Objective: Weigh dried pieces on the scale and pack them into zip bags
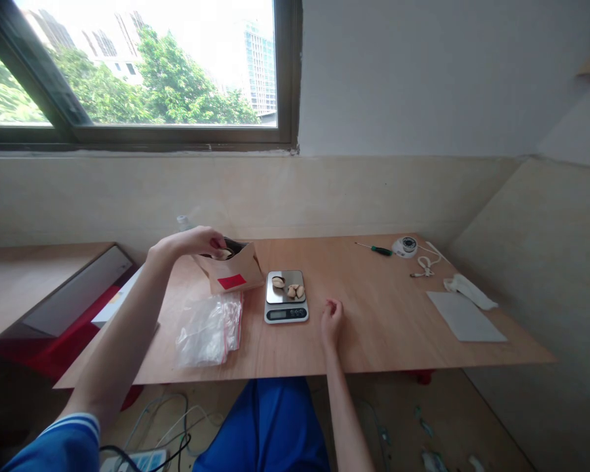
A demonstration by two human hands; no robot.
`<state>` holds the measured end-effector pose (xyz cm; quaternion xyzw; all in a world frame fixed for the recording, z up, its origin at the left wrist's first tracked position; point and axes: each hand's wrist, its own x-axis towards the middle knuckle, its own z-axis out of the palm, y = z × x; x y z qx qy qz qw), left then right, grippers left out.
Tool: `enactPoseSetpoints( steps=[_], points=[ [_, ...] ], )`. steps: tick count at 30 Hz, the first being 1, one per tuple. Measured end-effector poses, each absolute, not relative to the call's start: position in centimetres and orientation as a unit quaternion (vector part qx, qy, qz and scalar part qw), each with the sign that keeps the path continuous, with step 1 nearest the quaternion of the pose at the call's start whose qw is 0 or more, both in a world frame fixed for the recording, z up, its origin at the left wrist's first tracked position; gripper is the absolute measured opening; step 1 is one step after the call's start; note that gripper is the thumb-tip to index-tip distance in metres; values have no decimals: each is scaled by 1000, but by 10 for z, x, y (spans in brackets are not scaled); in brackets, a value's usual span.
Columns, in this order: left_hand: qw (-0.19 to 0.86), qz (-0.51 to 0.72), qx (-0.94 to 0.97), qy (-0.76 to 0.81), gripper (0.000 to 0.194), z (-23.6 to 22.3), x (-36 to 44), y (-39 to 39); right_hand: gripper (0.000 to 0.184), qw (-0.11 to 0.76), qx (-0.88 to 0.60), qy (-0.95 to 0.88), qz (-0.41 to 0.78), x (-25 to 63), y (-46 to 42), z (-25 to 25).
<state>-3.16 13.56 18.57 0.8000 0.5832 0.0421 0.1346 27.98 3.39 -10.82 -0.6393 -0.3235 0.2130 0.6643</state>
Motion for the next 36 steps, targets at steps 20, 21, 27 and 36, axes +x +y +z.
enactPoseSetpoints(
  steps=[20, 21, 27, 36],
  points=[
    [301, 399, 776, 385, 17, -10, 73, 74, 20, 678, -624, -322, 219, 279, 31, -104],
    [293, 402, 773, 394, 15, -18, 73, 76, 20, 677, -623, -323, 221, 279, 31, -105],
    [230, 402, 766, 447, 11, -41, 73, 85, 20, 675, -624, -324, 224, 279, 35, -109],
    [192, 398, 779, 444, 28, -36, 76, 67, 19, 668, -629, -333, 220, 280, 34, -109]
  ],
)
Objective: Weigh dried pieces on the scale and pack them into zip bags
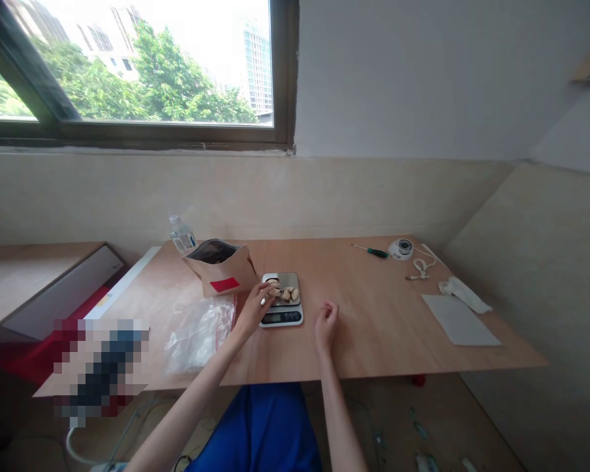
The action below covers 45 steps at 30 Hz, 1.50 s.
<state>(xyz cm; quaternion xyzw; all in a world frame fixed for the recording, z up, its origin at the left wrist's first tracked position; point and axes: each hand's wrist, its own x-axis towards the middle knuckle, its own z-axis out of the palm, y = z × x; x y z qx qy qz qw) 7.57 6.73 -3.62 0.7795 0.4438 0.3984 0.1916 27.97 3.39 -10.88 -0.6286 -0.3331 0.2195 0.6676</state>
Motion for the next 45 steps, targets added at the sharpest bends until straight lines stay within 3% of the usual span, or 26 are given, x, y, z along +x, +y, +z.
enactPoseSetpoints(
  steps=[21, 39, 45],
  points=[
    [178, 386, 772, 472, 23, -39, 65, 49, 19, 664, -633, -333, 218, 278, 32, -102],
    [176, 443, 729, 491, 23, 5, 41, 15, 20, 661, -635, -336, 217, 278, 32, -104],
    [108, 504, 703, 490, 19, 28, 33, 9, 19, 661, -634, -338, 216, 277, 32, -103]
  ],
)
